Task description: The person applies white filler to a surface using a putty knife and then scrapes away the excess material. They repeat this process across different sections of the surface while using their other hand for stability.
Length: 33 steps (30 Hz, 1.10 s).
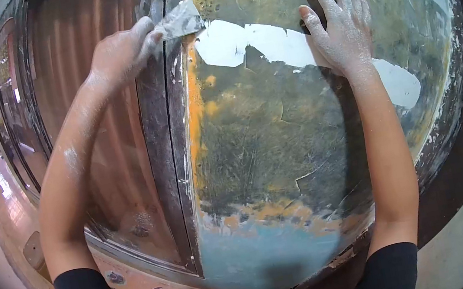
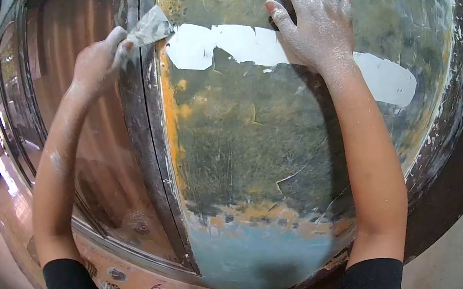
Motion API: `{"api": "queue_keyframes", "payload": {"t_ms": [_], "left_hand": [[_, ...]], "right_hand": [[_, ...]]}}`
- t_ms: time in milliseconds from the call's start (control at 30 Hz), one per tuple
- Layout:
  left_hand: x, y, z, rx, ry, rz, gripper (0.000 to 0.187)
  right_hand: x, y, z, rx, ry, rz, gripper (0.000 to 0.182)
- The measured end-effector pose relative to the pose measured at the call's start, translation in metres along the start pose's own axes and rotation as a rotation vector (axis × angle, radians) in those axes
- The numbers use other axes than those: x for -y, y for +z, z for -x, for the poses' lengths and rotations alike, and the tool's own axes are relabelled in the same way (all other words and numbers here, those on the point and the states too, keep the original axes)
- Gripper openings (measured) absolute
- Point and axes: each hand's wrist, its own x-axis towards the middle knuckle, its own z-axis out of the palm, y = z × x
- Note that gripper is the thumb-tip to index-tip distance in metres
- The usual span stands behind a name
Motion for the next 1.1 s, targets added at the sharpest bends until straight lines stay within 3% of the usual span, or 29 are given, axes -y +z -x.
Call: {"api": "queue_keyframes", "payload": {"t_ms": [67,133,233,267,367,467,667,1100], "left_hand": [[0.015,-0.009,-0.018,-0.05,0.071,-0.06,0.036],[0.025,-0.03,-0.039,0.04,0.091,-0.113,0.04],[0.027,-0.048,-0.063,-0.085,0.207,-0.207,0.042],[0.023,-0.061,-0.071,0.003,0.206,-0.233,0.044],[0.012,-0.073,-0.086,0.01,0.277,-0.334,0.047],[0.0,-0.078,-0.09,0.092,0.217,-0.421,0.046],[-0.009,-0.081,-0.092,0.07,0.357,-0.386,0.045],[-0.027,-0.095,-0.102,0.062,0.463,-0.55,0.049]], "right_hand": [[0.0,-0.001,0.002,-0.008,-0.015,0.029,0.049],[0.001,-0.002,0.002,-0.003,-0.011,0.021,0.049],[0.002,-0.004,0.001,-0.001,-0.005,0.028,0.049],[0.003,-0.003,0.001,0.007,-0.001,0.039,0.049],[0.001,-0.003,0.001,-0.002,-0.01,0.031,0.05],[0.002,-0.004,0.001,0.0,-0.013,0.039,0.05],[0.002,-0.001,0.002,-0.022,-0.02,0.033,0.051],[0.002,-0.003,0.001,-0.051,-0.054,0.003,0.05]]}}
